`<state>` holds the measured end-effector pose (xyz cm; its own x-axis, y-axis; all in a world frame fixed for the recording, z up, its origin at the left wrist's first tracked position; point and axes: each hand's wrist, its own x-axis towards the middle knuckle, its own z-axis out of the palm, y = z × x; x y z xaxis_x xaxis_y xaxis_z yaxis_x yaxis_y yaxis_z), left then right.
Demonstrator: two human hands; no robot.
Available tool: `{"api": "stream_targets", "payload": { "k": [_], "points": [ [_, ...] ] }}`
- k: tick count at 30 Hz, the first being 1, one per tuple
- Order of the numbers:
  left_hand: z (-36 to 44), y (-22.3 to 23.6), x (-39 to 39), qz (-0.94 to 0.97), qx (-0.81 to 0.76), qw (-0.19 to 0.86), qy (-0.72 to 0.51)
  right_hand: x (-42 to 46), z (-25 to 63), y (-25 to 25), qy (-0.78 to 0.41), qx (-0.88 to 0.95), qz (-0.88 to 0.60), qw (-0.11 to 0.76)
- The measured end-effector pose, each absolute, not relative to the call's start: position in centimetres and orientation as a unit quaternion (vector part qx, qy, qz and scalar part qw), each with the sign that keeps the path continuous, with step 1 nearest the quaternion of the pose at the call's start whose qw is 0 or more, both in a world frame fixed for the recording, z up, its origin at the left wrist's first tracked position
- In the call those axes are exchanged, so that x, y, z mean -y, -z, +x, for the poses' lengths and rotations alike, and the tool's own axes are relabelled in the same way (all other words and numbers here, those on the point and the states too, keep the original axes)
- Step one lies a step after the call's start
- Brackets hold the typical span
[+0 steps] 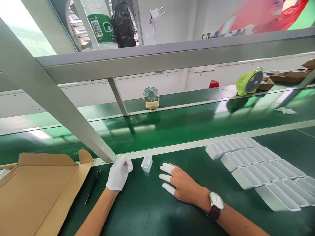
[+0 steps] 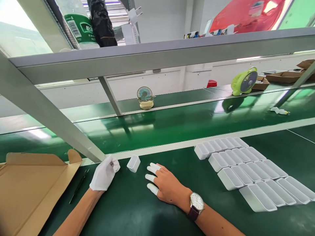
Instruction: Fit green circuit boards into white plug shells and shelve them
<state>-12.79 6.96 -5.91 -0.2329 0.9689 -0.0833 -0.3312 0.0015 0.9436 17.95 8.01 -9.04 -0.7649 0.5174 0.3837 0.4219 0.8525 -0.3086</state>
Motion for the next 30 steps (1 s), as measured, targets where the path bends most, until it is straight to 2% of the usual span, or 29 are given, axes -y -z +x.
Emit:
{"api": "stream_targets", "payload": {
  "k": [9, 19, 30],
  "points": [
    [-12.4, 6.8, -7.2, 0.317, -0.426, 0.602, -0.597, -7.8, 18.0, 8.5, -0.099, 0.938, -0.255, 0.214],
    [-12.9, 7.6, -7.5, 0.255, -0.438, 0.612, -0.607, -8.0, 17.9, 8.8, -0.097, 0.936, -0.26, 0.216],
    [-12.6, 7.0, -7.4, 0.29, -0.441, 0.614, -0.587, -7.9, 17.9, 8.4, -0.098, 0.936, -0.259, 0.218]
  ]
}}
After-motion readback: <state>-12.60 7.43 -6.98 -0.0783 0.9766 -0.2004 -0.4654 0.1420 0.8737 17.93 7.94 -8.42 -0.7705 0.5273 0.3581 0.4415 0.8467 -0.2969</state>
